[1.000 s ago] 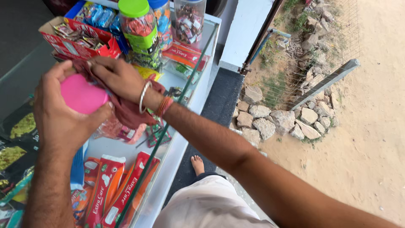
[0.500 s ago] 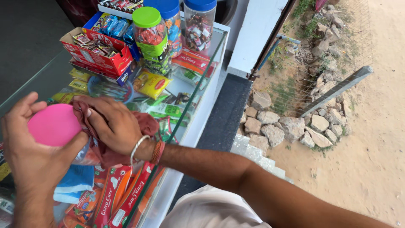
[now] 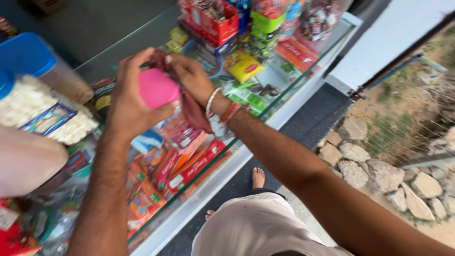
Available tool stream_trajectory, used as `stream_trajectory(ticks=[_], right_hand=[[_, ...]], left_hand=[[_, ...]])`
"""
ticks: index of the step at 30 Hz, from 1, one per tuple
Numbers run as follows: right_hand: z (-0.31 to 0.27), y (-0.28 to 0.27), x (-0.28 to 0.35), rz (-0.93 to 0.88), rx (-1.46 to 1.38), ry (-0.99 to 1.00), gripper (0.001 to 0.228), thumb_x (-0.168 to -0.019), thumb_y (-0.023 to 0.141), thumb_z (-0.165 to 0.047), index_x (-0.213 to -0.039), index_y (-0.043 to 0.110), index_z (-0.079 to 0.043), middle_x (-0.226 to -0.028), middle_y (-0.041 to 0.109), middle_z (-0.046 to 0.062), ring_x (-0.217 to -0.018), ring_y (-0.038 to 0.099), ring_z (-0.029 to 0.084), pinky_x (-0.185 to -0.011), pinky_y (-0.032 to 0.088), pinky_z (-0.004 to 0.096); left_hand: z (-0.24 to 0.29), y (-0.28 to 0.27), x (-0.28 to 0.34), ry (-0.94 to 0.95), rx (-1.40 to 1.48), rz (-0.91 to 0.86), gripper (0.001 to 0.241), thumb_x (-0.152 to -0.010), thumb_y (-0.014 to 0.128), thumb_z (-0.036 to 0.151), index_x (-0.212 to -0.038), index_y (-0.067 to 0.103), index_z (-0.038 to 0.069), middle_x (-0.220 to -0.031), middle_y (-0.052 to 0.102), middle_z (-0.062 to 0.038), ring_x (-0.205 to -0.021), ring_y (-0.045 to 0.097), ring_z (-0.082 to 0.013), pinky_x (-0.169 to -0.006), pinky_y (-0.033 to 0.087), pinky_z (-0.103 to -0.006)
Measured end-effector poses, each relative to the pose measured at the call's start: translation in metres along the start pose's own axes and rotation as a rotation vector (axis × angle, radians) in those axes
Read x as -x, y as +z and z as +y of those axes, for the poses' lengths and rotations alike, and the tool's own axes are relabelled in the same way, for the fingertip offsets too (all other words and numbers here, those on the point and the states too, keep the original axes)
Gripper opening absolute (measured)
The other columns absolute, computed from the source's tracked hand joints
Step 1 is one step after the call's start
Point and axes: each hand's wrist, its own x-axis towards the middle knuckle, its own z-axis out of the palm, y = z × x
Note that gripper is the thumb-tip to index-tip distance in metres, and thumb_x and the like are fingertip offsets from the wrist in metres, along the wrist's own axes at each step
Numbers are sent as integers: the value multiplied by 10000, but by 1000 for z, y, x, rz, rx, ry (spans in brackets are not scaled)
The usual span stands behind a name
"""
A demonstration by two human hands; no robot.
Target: The person wipes the glass display counter and various items on it using a cloth. They lift and wipe several plastic containers with different colored lids, a jar of white sticks, and a red box of candies, then place them back on the counter.
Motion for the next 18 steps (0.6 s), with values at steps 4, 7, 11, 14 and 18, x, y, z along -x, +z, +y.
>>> stream_trajectory(ticks=[4, 7, 11, 14, 18], right_hand=[[-23, -8, 16, -34, -88, -90, 307, -1133, 507, -235, -1205, 644, 30, -1075, 676, 14, -1019, 583, 88, -939, 511, 281], [-49, -8, 39, 25, 27, -58, 324, -1187, 487, -232, -1219, 662, 40, -1056, 677, 72, -1019, 583, 113, -987, 521, 308], [-86, 2, 79, 117, 192, -222, 349, -1148, 460, -197, -1412, 571, 3, -1414, 675, 134, -1345, 632, 219, -1189, 461, 336], [-106, 8, 101, 135, 308, -327, 385, -1139, 423, -167, -1469, 523, 5, -1502, 590, 166, -1429, 559, 287, -1242, 407, 375], [-106, 2, 94, 53, 212, -244, 387, -1120, 432, -148, -1462, 544, -7, -1464, 623, 149, -1382, 600, 265, -1208, 439, 364]], left_hand=[[10, 2, -2, 42, -64, -34, 1041, -784, 918, 345, -1584, 346, 3, -1468, 460, -261, -1352, 507, -432, -1136, 471, -525], [25, 8, 5, -36, -353, -22, 1060, -775, 920, 575, -1511, 435, -14, -1349, 510, -268, -1245, 516, -453, -986, 447, -578], [47, 27, 12, -309, -542, 41, 1003, -800, 804, 742, -1388, 536, -26, -1179, 553, -219, -1093, 546, -399, -894, 453, -566], [57, 41, 8, -308, -590, 181, 977, -819, 823, 757, -1330, 572, -38, -1152, 550, -215, -1059, 544, -392, -871, 457, -549], [55, 41, 8, -301, -531, 226, 857, -816, 845, 693, -1305, 600, 34, -1167, 565, -167, -1069, 560, -374, -878, 476, -529]])
